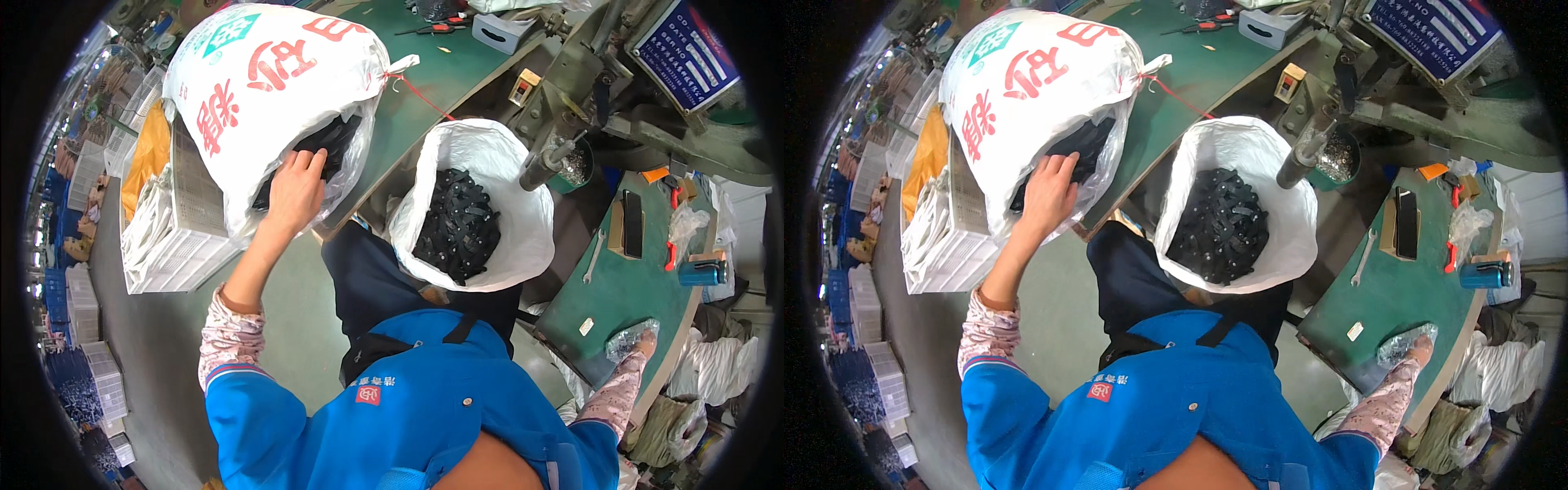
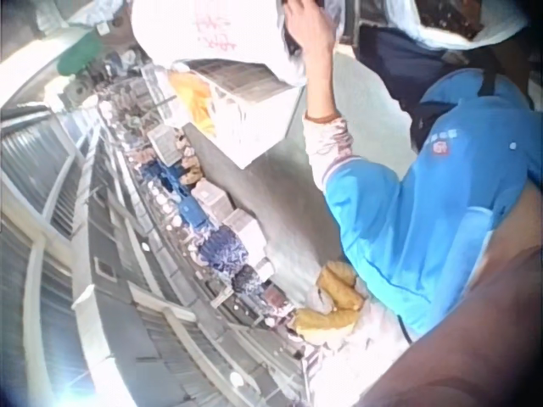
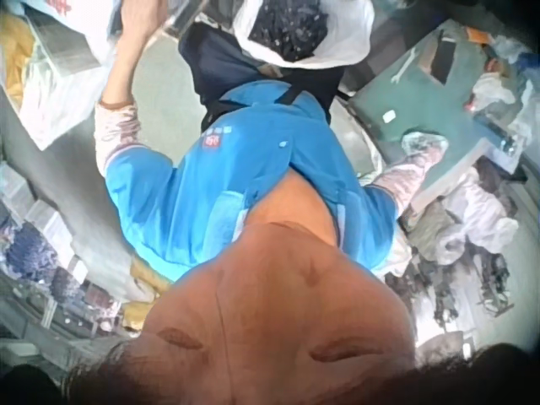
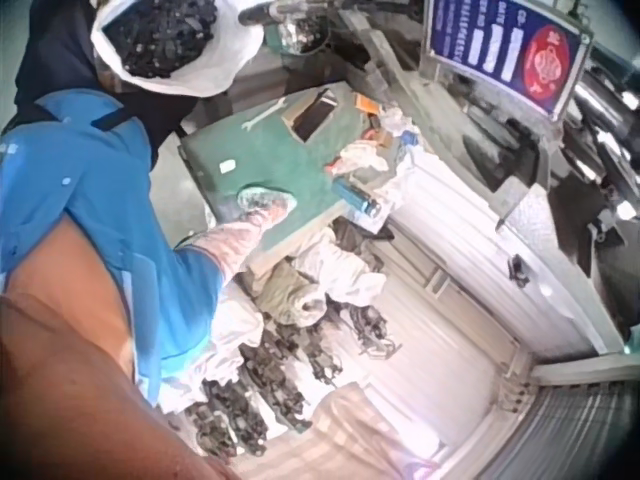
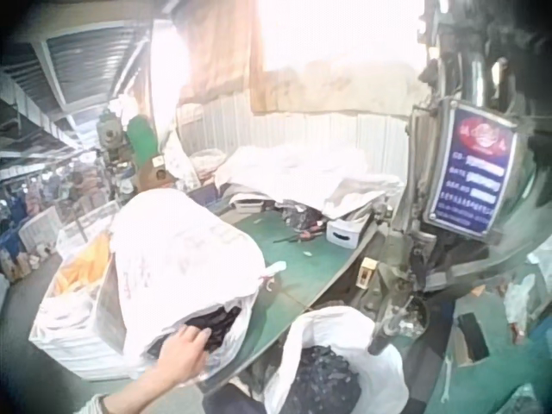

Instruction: The person picks black plastic components from a large white sack and assembles them by hand, inserting small circular pieces into the main body. The assembled units are placed into a second white sack on the table.

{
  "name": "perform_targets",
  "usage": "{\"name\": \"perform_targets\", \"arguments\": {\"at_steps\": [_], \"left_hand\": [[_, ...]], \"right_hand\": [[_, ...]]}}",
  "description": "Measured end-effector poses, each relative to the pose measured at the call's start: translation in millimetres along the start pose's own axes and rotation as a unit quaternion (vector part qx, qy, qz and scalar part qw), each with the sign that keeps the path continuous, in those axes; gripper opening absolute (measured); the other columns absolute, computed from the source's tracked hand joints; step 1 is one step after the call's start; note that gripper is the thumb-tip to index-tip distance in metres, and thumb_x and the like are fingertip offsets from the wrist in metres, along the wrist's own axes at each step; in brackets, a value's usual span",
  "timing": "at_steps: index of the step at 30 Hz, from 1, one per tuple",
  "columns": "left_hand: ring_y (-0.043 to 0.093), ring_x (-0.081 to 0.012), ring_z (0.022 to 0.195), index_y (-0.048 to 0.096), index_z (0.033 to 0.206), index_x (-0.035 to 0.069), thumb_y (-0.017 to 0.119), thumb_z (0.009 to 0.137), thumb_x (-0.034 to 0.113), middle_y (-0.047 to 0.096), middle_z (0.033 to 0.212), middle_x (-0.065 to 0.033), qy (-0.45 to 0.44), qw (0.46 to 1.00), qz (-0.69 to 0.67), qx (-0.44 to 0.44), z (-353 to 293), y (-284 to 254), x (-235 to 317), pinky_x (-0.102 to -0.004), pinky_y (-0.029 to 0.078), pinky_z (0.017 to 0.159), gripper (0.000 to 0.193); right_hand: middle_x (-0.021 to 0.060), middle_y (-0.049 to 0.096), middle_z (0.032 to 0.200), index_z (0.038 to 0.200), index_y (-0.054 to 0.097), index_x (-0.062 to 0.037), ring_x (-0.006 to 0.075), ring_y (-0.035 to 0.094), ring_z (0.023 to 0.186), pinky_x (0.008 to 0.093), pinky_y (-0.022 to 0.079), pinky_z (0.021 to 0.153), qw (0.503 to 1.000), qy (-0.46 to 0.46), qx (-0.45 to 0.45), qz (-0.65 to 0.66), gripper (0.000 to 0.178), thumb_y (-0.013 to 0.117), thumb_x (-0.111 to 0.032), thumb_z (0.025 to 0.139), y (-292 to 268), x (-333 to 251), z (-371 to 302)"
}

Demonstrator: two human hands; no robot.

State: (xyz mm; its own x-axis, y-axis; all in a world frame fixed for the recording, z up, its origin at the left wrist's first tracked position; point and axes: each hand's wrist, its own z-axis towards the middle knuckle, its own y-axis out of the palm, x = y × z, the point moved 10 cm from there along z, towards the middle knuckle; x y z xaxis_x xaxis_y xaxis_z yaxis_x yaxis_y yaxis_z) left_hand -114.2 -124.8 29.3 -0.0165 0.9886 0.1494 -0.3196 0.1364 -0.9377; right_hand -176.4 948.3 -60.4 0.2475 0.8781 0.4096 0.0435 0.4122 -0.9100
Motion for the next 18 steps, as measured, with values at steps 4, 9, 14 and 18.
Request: {"name": "perform_targets", "arguments": {"at_steps": [4, 9, 14, 18], "left_hand": [[0.049, -0.0291, 0.105, 0.048, 0.128, 0.01, 0.062, 0.071, 0.008, 0.051, 0.111, -0.0127, 0.091, 0.98, 0.157, -0.083, 9, -35, 28, -0.0378, 0.042, 0.092, 0.058], [0.05, -0.0303, 0.108, 0.045, 0.132, 0.016, 0.057, 0.076, 0.008, 0.053, 0.114, -0.016, 0.182, 0.949, 0.237, -0.099, 5, -3, 24, -0.0405, 0.038, 0.098, 0.058], [0.048, -0.0344, 0.115, 0.046, 0.134, 0.019, 0.048, 0.085, 0.015, 0.054, 0.122, -0.0209, 0.166, 0.94, 0.255, -0.156, -14, 7, 14, -0.0474, 0.031, 0.103, 0.049], [0.052, -0.0318, 0.103, 0.053, 0.123, 0.014, 0.057, 0.079, 0.017, 0.058, 0.103, -0.0168, 0.2, 0.945, 0.223, -0.133, -1, 21, 17, -0.0469, 0.032, 0.1, 0.045]], "right_hand": [[0.0087, 0.063, 0.089, 0.097, 0.061, -0.0056, 0.023, 0.058, 0.078, 0.0333, 0.043, 0.065, 0.436, 0.349, -0.052, 0.828, 0.025, 0.051, -0.028, 0.09, 75, -101, -77], [0.002, 0.057, 0.073, 0.085, 0.057, -0.0102, 0.0148, 0.05, 0.059, 0.0262, 0.034, 0.046, -0.036, 0.363, -0.064, 0.929, 0.024, 0.054, -0.034, 0.089, 24, -150, -128], [-0.0017, 0.054, 0.063, 0.077, 0.057, -0.0131, 0.0092, 0.046, 0.047, 0.0225, 0.027, 0.034, -0.074, 0.403, -0.103, 0.906, 0.03, 0.055, -0.04, 0.09, -15, -230, -157], [-0.0019, 0.054, 0.063, 0.079, 0.058, -0.0137, 0.0084, 0.05, 0.049, 0.021, 0.032, 0.033, 0.062, 0.208, -0.068, 0.974, 0.033, 0.051, -0.042, 0.093, -146, -224, -143]]}}
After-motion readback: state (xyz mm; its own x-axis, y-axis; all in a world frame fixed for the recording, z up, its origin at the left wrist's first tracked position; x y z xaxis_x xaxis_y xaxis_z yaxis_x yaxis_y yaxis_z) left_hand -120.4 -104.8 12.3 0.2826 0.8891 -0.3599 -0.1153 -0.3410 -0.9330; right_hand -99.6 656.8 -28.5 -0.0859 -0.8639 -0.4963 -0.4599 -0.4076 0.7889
